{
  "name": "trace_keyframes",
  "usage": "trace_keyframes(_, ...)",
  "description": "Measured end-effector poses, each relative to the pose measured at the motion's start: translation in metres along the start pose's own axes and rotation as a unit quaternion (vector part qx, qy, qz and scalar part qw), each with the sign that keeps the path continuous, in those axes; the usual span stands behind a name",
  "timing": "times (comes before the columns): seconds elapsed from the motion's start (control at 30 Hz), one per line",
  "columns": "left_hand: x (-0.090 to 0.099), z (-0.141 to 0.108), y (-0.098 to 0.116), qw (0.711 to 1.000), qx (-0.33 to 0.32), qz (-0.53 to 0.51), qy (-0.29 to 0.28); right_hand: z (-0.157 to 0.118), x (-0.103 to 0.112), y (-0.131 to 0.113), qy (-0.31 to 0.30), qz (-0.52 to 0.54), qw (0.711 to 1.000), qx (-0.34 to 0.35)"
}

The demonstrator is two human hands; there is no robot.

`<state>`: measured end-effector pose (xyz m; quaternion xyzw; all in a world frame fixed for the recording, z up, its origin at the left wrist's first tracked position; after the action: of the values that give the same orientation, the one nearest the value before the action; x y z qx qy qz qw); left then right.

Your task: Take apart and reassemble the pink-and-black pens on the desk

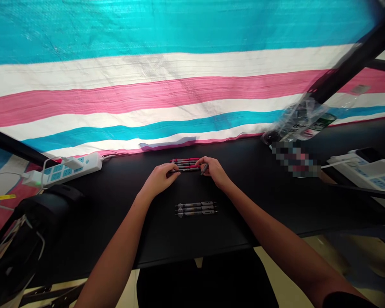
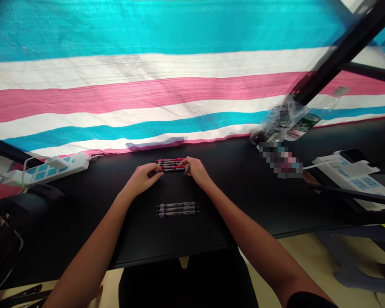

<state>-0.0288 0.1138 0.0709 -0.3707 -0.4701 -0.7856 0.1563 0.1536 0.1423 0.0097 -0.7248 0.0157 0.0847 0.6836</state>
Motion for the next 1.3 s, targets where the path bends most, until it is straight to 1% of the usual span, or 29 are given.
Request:
trace_keyframes(0.07,0.0,0.0,-0.001,1.0,0.003,0.005,-0.001,-0.002,-0.003,-0.002,-0.012,-0.006,1.0,0.004)
trace_keyframes(0.23,0.001,0.0,-0.005,1.0,0.02,0.023,-0.004,-0.011,-0.017,-0.019,-0.07,-0.013,0.994,0.08)
trace_keyframes(0.37,0.003,0.0,-0.005,0.999,0.032,0.027,-0.005,-0.013,-0.019,-0.02,-0.088,-0.021,0.99,0.104)
trace_keyframes(0.43,0.003,0.0,-0.005,0.999,0.038,0.03,-0.005,-0.012,-0.017,-0.019,-0.084,-0.021,0.991,0.105)
trace_keyframes(0.53,0.003,0.0,-0.006,0.998,0.047,0.034,-0.007,-0.011,-0.016,-0.021,-0.073,-0.049,0.99,0.108)
trace_keyframes(0.63,0.003,0.0,-0.006,0.998,0.051,0.038,-0.01,-0.013,-0.018,-0.026,-0.069,-0.078,0.988,0.114)
trace_keyframes(0.77,0.002,0.0,-0.005,0.998,0.049,0.035,-0.011,-0.015,-0.021,-0.03,-0.073,-0.089,0.986,0.119)
trace_keyframes(1.07,0.001,0.0,-0.003,0.999,0.025,0.036,-0.006,-0.017,-0.022,-0.034,-0.077,-0.126,0.982,0.121)
trace_keyframes(1.3,0.0,0.0,-0.001,0.999,0.001,0.034,-0.005,-0.016,-0.024,-0.026,-0.098,-0.117,0.984,0.095)
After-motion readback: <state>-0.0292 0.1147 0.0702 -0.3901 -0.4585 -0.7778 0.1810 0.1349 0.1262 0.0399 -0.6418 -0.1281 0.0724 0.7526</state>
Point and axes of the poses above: each hand's wrist, its own z-axis towards the middle knuckle, its own x-axis out of the back of the hand, y = z × x, the point moved 10 cm from there along z, towards the middle knuckle, and after that the axes turned 1 degree about y, right-handed, at the moved point
